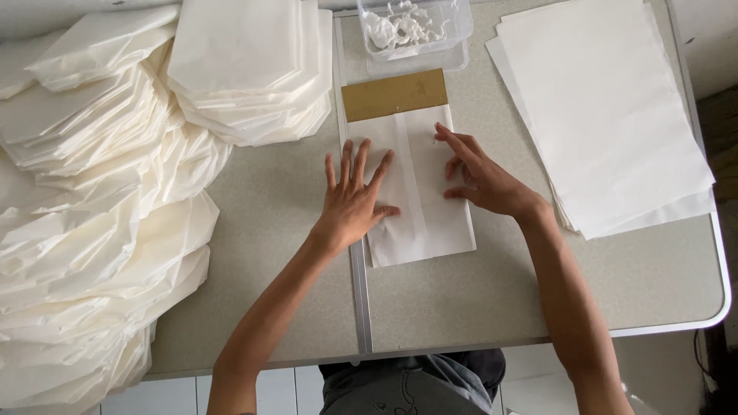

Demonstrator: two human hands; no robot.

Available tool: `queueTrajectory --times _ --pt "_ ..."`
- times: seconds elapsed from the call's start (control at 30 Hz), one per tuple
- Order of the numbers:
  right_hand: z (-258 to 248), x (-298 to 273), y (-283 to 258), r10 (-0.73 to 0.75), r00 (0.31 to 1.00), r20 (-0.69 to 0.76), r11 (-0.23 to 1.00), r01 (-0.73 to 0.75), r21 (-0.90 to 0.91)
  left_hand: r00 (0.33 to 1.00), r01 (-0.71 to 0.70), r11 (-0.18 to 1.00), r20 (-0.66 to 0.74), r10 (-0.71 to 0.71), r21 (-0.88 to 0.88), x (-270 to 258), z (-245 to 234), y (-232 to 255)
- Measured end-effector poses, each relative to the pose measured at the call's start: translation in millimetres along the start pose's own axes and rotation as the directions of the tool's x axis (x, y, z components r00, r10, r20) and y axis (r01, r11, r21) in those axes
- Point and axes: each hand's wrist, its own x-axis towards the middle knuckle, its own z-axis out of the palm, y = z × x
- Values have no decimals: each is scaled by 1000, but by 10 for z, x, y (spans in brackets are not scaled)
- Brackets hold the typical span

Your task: Folding white paper sheets around a cardboard template to create bags

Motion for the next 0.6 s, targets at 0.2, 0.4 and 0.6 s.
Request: queueTrajectory --times 0.2,0.4,0.6 --pt "-148 -94 -237 217 974 71 972 -210 -104 989 -12 999 146 6 38 5 21 -140" --pt "-119 -73 -505 316 939 135 910 -260 -324 976 -50 993 218 26 106 -84 -146 -65" --pt "-152 -66 -639 341 924 170 912 -282 -299 975 -26 993 223 0 115 -12 -4 -105"
